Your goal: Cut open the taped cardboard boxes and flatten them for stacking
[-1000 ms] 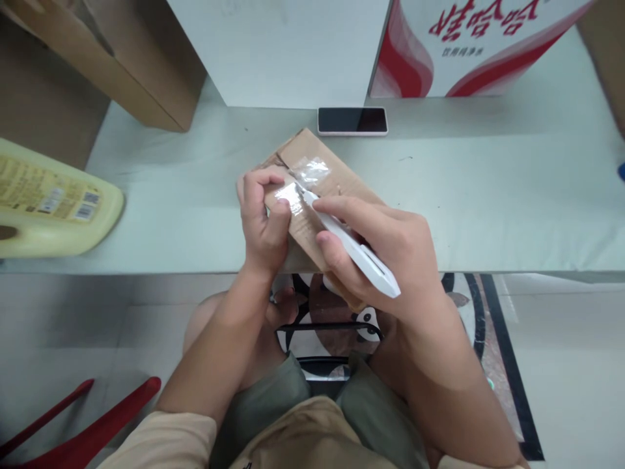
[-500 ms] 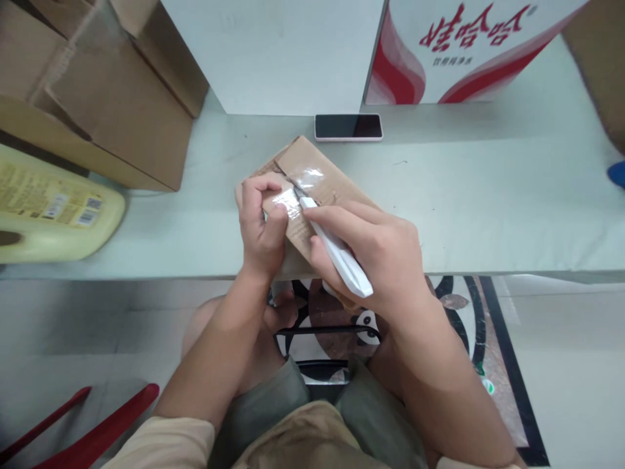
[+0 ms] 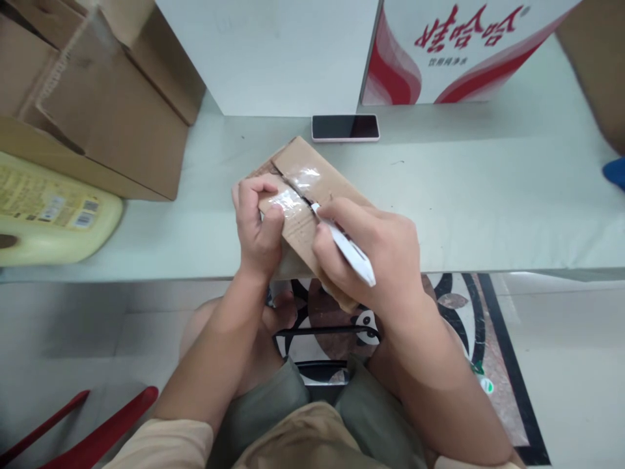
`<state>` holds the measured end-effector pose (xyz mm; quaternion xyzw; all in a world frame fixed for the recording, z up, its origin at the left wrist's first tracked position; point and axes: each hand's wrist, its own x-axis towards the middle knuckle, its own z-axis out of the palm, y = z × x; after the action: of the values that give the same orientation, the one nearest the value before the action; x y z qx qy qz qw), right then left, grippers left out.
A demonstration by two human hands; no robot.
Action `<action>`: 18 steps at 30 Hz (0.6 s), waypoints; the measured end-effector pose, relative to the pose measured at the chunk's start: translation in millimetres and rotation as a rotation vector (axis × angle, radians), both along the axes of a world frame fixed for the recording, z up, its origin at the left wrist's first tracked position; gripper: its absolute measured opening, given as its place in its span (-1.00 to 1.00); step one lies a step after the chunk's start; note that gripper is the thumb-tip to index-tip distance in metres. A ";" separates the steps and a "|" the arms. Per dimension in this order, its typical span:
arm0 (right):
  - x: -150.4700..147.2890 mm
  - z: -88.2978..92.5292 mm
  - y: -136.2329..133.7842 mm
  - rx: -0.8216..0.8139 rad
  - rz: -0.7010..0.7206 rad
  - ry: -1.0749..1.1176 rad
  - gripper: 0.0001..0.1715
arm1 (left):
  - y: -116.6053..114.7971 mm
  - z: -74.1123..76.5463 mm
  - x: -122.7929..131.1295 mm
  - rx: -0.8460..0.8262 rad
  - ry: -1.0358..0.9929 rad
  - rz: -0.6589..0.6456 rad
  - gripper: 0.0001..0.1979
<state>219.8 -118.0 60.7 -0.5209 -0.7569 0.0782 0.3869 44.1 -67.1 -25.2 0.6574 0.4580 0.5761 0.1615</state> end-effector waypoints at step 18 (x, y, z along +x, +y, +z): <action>18.6 -7.0 -19.8 0.228 -0.171 0.510 -0.71 | 5.2 -11.9 -3.9 0.025 0.047 0.041 -0.55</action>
<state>238.4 -137.8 53.7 -0.4997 -0.5923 0.0883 0.6258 40.2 -61.9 -37.2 0.6631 0.4678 0.5696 0.1305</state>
